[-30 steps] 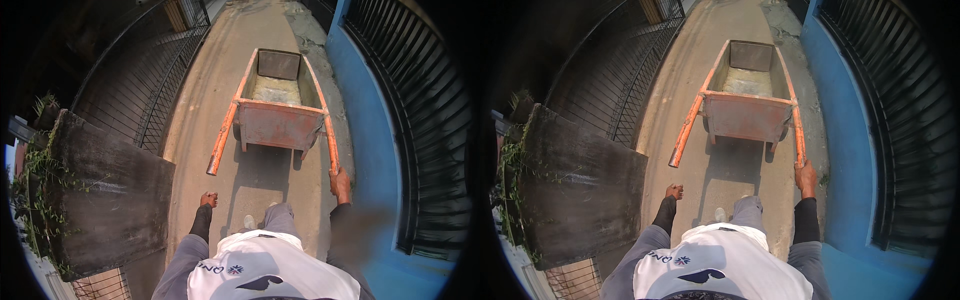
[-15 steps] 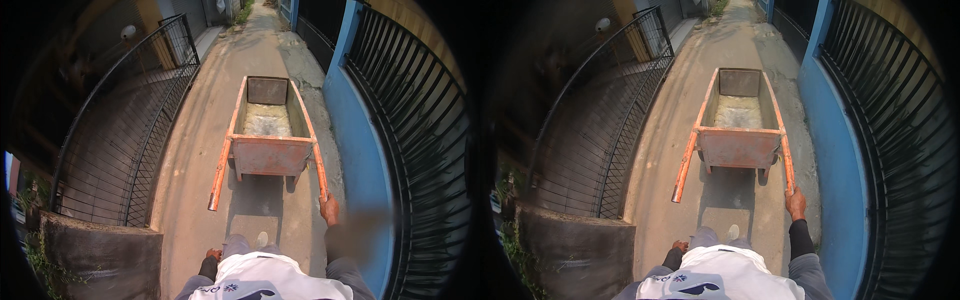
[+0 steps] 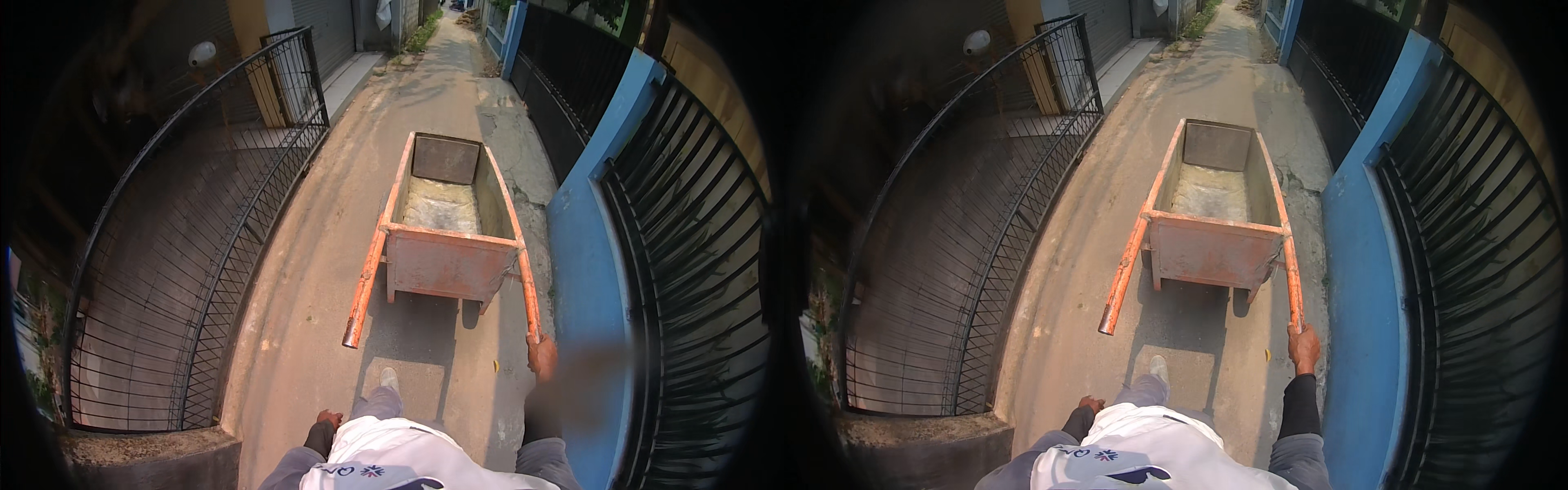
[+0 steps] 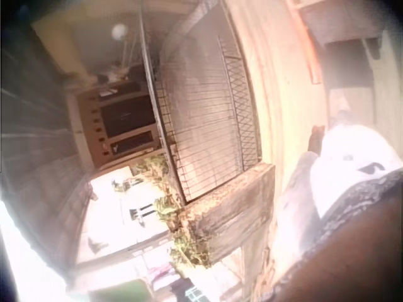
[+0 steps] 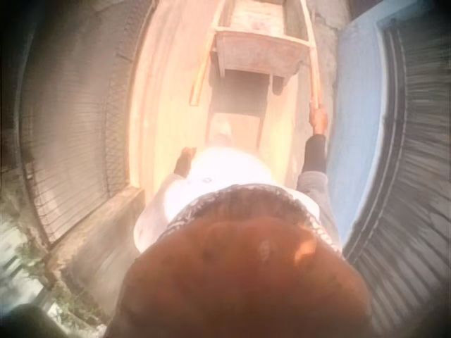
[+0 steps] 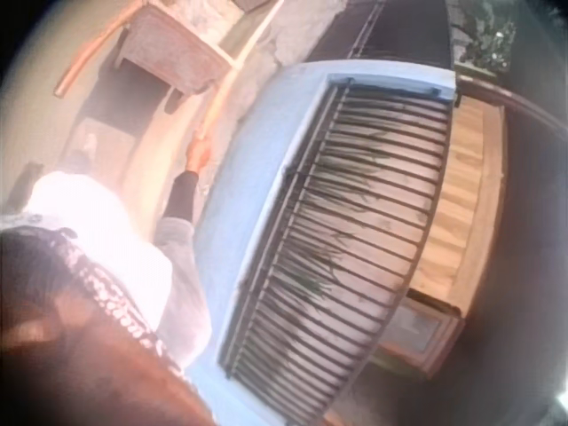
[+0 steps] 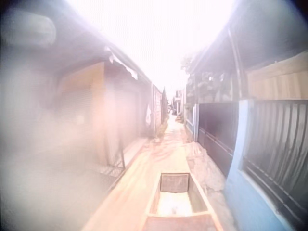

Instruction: The person pushes an empty wheelbarrow through a narrow alleyway to a large pile of sand. They then use a shovel to scoop sand from the pile and load it into the wheelbarrow.

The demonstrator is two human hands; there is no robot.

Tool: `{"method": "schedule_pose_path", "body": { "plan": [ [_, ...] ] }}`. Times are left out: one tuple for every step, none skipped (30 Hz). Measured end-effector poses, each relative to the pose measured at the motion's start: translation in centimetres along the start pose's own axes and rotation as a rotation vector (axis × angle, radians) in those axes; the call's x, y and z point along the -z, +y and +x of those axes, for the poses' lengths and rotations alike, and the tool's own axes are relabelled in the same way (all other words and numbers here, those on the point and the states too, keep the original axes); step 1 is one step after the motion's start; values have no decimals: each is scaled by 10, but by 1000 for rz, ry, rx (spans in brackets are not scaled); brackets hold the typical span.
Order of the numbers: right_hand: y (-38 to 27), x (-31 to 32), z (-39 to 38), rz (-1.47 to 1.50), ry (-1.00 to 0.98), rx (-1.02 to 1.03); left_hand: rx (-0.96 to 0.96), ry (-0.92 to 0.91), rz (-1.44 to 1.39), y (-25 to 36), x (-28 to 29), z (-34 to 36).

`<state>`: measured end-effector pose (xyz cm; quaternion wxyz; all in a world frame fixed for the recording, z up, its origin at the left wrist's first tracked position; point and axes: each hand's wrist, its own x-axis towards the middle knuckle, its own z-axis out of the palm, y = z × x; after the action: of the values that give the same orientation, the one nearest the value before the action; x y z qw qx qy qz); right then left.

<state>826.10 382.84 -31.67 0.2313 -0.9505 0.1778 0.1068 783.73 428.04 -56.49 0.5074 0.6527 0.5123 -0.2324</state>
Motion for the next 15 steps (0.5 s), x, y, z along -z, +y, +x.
{"method": "schedule_pose_path", "body": {
  "plan": [
    [-25, -8, 17, 29, -17, 2, 36, 3, -20, 49, 11, 17],
    [-51, -12, 34, 8, 12, 19, 45, 10, -55, 96, 23, 35],
    [-80, -16, 50, -13, 37, 26, 27, 12, -94, 143, 34, 53],
    [-103, -25, 61, -39, 51, 31, 0, 18, -149, 180, 48, 71],
    [-131, -27, 79, -42, 58, 49, -44, 11, -214, 225, 59, 94],
    [-159, -28, 98, -45, 64, 67, -90, 4, -281, 268, 70, 115],
    [-186, -32, 124, -46, 69, 91, -116, 9, -319, 308, 76, 138],
    [-213, -37, 148, -23, 47, 91, -143, 15, -359, 347, 83, 159],
    [-240, -45, 172, 0, 24, 95, -171, 23, -400, 387, 92, 181],
    [-261, -49, 199, 7, 1, 105, -189, 11, -388, 421, 91, 198],
    [-277, -55, 228, 26, -19, 91, -188, -15, -370, 449, 88, 211],
    [-295, -63, 259, 46, -39, 81, -188, -37, -354, 475, 82, 221],
    [-326, -69, 290, 95, -50, 76, -185, -63, -217, 503, 83, 230],
    [-354, -81, 306, 125, -78, 78, -88, -108, -28, 521, 84, 207],
    [-387, -91, 328, 154, -105, 80, -65, -208, 83, 533, 78, 238]
  ]
}}
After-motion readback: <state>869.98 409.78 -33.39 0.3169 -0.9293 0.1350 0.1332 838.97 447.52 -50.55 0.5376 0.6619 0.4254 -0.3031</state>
